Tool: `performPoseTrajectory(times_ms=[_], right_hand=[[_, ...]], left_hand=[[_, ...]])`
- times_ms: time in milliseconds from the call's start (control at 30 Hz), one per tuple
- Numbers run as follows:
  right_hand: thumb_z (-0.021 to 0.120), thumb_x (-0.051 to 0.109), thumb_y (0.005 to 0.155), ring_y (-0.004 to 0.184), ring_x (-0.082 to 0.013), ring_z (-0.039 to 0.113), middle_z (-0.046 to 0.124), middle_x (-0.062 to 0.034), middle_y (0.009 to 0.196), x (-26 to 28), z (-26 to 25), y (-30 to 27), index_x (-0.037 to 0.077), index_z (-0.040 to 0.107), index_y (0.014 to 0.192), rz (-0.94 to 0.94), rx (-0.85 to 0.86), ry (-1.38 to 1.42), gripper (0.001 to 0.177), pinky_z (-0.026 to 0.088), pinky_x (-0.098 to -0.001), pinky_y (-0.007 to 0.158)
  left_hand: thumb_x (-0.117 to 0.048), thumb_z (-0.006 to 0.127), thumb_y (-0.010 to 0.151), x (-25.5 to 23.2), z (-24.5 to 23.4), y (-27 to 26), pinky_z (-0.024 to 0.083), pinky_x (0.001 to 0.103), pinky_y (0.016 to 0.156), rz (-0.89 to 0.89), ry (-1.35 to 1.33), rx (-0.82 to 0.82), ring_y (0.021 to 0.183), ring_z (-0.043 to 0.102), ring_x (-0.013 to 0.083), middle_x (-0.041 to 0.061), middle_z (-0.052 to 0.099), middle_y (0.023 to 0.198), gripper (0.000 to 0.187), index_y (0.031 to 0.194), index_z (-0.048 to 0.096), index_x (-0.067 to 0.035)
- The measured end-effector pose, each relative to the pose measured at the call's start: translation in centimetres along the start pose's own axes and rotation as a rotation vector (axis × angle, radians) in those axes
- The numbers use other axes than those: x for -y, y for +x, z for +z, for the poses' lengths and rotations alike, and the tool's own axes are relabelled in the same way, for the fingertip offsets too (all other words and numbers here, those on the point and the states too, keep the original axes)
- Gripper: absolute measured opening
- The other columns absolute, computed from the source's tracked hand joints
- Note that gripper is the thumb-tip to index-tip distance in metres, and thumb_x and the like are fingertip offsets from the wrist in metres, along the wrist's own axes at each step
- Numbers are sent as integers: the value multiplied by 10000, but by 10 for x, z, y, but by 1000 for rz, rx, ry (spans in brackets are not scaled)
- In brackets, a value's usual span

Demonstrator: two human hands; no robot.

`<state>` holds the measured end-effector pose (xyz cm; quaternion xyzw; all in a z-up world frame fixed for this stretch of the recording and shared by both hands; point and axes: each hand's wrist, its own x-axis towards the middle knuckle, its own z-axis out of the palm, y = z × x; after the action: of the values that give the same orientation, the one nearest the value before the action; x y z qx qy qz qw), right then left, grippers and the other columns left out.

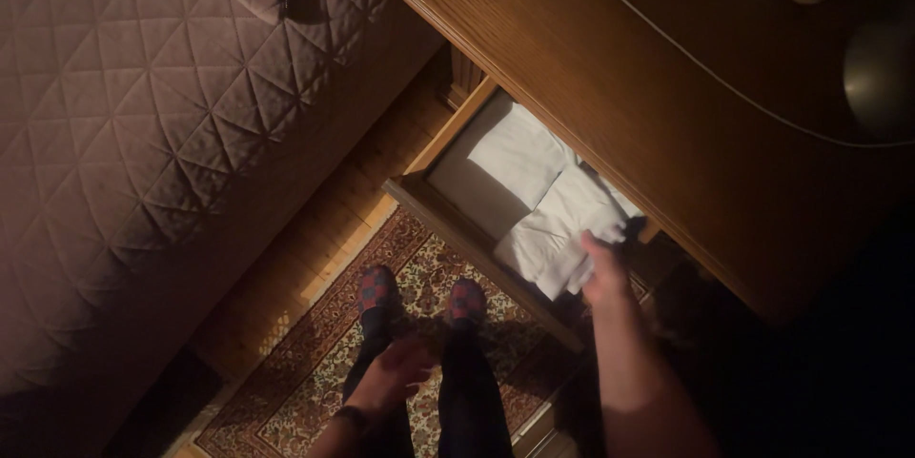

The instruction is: Organizing folded socks and underwear from a laundry basket into a nightstand drawer

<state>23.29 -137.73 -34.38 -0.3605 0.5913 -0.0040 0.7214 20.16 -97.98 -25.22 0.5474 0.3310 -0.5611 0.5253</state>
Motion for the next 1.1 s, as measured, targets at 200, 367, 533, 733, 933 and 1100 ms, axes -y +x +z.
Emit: performPoseTrajectory(times_ms=[200, 367, 533, 733, 933, 1100], right_hand=[[716, 230, 914, 1312, -277, 572, 589, -100, 1451, -2, 8, 25, 47, 557, 1418, 75, -270, -295, 560, 457, -434, 1126], [653, 213, 928, 1044, -320, 691, 696, -147, 1211, -25, 0, 56, 69, 609, 1278, -149, -351, -276, 381, 591, -493, 851], [643, 219, 970, 1152, -451, 596, 633, -251, 1272, -16, 8, -34, 34, 592, 1292, -780, -595, -800, 375, 445, -486, 999], [743, 125, 706, 1287, -446, 437, 334, -287, 1575, 13, 14, -15, 115, 445, 1528, -855, -259, -1255, 875, 309, -510, 1120], [779, 64, 695, 1388, -483, 413, 437, -298, 1516, 45, -5, 69, 54, 346, 1571, -694, -179, -1527, 977, 294, -527, 1185], [843, 192, 753, 1389, -405, 419, 420, -222, 1527, 46, -9, 92, 106, 357, 1543, -549, -182, -1596, 931, 316, -457, 1146]], left_hand=[[-156, 700, 949, 30, -12, 26, 529, 350, 691, 2, -155, -118, 932, 766, 291, 223, 800, 1058, 350, 1286, 641, -84], [-160, 681, 945, -3, 9, -4, 586, 365, 825, 30, -20, -90, 1056, 762, 238, 111, 728, 1166, 411, 1350, 655, -100], [-224, 697, 930, -7, 22, -4, 538, 400, 896, -4, -146, -89, 1044, 739, 280, 178, 784, 1128, 450, 1365, 648, -122], [-250, 697, 931, -3, 23, 1, 524, 345, 810, 61, -160, -45, 968, 718, 251, 163, 780, 1082, 398, 1308, 672, -126], [-250, 668, 940, -11, 23, -10, 548, 378, 862, 36, -147, -61, 1031, 732, 272, 165, 788, 1183, 455, 1383, 647, -149], [-310, 668, 920, -11, 27, -11, 503, 390, 880, 12, -118, -92, 1004, 716, 240, 126, 784, 1131, 431, 1329, 683, -177]])
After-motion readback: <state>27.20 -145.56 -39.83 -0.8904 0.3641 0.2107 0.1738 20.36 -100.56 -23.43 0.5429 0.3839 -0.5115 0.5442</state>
